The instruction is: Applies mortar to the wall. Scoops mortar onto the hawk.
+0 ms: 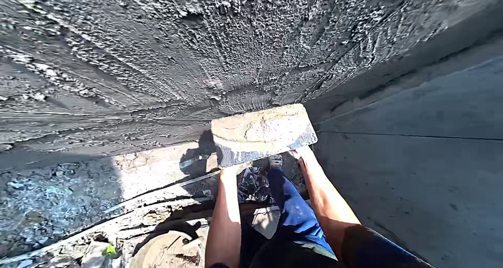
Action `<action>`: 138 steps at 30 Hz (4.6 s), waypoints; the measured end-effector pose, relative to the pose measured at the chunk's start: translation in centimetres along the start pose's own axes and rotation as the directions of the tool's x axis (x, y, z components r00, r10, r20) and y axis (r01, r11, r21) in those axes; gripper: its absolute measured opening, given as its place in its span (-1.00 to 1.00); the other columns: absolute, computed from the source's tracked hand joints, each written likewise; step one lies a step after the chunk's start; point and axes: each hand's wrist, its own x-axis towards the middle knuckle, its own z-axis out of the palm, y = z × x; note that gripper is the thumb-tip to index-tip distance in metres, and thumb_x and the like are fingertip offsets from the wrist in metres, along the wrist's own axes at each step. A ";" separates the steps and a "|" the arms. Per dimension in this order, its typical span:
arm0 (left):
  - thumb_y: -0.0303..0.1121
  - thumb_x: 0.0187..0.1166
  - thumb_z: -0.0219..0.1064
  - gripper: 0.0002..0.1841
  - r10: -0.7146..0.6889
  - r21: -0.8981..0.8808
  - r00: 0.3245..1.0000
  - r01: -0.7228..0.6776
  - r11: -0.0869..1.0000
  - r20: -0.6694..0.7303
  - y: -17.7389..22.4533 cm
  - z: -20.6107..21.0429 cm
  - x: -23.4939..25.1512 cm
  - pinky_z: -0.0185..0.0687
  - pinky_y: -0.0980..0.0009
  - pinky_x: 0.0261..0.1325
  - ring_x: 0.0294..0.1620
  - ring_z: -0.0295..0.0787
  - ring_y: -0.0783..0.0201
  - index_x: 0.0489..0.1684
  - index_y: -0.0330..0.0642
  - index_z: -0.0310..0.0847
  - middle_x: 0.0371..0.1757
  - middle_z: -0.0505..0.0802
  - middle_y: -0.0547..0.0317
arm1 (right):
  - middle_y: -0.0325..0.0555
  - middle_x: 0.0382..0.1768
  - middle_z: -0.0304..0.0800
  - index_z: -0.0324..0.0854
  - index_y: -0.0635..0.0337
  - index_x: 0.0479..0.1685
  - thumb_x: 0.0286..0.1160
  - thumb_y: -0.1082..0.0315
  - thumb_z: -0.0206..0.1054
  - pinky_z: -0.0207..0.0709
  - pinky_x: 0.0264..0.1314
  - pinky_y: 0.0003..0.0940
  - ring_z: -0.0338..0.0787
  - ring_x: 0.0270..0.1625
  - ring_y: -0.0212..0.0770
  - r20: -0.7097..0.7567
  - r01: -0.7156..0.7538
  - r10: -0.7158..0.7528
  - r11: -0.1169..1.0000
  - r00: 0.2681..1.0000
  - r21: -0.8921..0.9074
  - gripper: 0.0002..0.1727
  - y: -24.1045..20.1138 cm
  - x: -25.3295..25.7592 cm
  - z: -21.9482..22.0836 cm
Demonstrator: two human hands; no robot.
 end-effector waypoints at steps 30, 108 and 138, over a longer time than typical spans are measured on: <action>-0.36 0.79 0.04 -0.75 -0.186 -0.920 0.982 0.056 0.387 -0.018 18.2 -5.4 0.4 0.71 0.21 0.01 -0.05 0.73 0.20 0.26 -0.23 0.50 0.00 0.77 0.01 | 0.00 -0.18 0.85 0.66 0.39 0.03 0.62 0.51 0.31 0.78 0.06 -0.24 0.86 -0.15 -0.19 0.411 -0.076 0.142 0.982 0.900 -0.173 -0.85 -19.3 -2.1 8.6; -0.08 0.89 -0.47 -0.52 -0.700 -0.764 0.586 -0.639 -0.088 -0.409 -20.4 -27.6 -52.2 0.65 0.25 0.20 0.12 0.63 0.35 0.36 -0.10 0.29 0.08 0.66 0.21 | -0.22 -0.06 0.73 0.45 0.29 0.28 0.64 0.68 0.05 0.61 0.17 -0.52 0.71 0.03 -0.49 0.642 -0.056 0.619 0.738 0.452 -0.672 -0.68 8.7 -58.5 18.8; -0.20 0.85 -0.11 -0.68 -0.877 -0.842 0.335 -0.523 0.131 -0.345 -31.8 -22.2 -56.7 0.64 0.15 0.11 0.01 0.61 0.24 0.31 -0.20 0.35 0.04 0.63 0.08 | 0.25 0.41 0.69 0.66 0.09 0.45 0.65 0.16 0.25 0.37 0.58 0.31 0.61 0.53 0.26 0.271 0.483 0.562 -0.269 0.781 -0.833 -0.55 7.5 -33.7 3.5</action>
